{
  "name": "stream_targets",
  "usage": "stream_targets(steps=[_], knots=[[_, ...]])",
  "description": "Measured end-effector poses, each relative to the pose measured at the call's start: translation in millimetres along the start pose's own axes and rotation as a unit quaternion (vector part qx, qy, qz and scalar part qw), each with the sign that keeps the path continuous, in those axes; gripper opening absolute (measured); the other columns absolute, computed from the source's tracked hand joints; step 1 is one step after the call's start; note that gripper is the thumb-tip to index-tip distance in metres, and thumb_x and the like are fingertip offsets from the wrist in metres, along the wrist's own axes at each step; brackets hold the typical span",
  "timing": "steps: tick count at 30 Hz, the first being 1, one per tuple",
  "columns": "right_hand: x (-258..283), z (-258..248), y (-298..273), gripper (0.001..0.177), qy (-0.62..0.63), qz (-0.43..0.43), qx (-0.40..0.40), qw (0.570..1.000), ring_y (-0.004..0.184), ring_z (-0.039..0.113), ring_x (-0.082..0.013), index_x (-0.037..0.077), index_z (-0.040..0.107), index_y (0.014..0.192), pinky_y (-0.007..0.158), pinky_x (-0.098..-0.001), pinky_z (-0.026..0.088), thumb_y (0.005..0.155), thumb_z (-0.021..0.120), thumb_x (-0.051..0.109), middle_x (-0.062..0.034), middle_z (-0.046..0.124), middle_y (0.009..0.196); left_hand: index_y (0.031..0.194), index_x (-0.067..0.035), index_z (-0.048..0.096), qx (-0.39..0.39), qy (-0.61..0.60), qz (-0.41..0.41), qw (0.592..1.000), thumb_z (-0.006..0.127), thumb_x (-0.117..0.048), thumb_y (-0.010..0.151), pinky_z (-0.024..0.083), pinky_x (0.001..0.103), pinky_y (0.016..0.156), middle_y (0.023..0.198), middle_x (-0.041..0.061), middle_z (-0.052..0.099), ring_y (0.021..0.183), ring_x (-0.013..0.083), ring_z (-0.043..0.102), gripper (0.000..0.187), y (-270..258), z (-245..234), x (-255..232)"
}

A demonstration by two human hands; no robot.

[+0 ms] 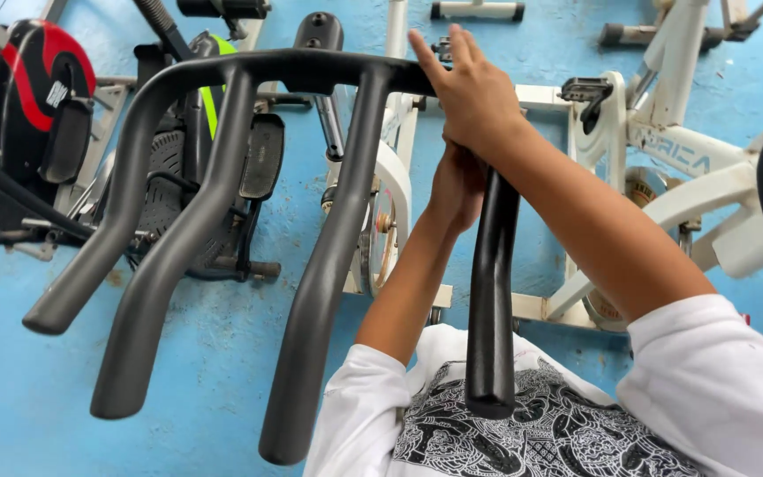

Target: Cleaning and wiping down gym equipment using a cloth.

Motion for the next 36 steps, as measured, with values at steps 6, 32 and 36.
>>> stream_targets(steps=[6,32,36], knots=[[4,-19,31,0.126,0.242,-0.235,-0.023,0.941,0.123,0.055,-0.0478,0.02,0.011,0.167,0.094,-0.0485,0.048,0.063,0.082,0.012,-0.0274,0.049,0.152,0.138,-0.025,0.061,-0.222,0.003,0.008,0.975,0.03,-0.083,0.097,0.048,0.046,0.072,0.118,0.015,0.069,0.093,0.0337,0.063,0.078,29,-38,-40],[10,13,-204,0.106,0.508,0.26,-0.054,0.819,0.134,0.052,-0.0287,0.008,0.013,0.162,0.102,-0.035,0.048,0.08,0.076,0.033,-0.0181,0.041,0.155,0.131,-0.016,0.05,-0.146,0.569,-0.072,0.806,0.031,-0.054,0.099,0.045,0.043,0.103,0.135,0.022,0.065,0.128,0.0391,0.06,0.053,-153,36,-33],[58,-30,-240,0.039,0.628,0.212,-0.058,0.746,0.092,0.057,-0.0127,0.017,0.054,0.122,0.081,-0.0253,0.054,0.084,0.063,0.023,-0.0047,0.06,0.106,0.107,-0.017,0.041,-0.093,0.623,-0.117,0.768,0.029,-0.059,0.094,0.052,0.046,0.075,0.102,0.026,0.073,0.092,0.0422,0.072,0.046,-209,92,-49]])
Point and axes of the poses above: each hand's wrist, its own y-axis towards the middle knuckle, its own z-axis out of the palm, x = y × z, the point moved 7 cm from there along y, towards the middle knuckle
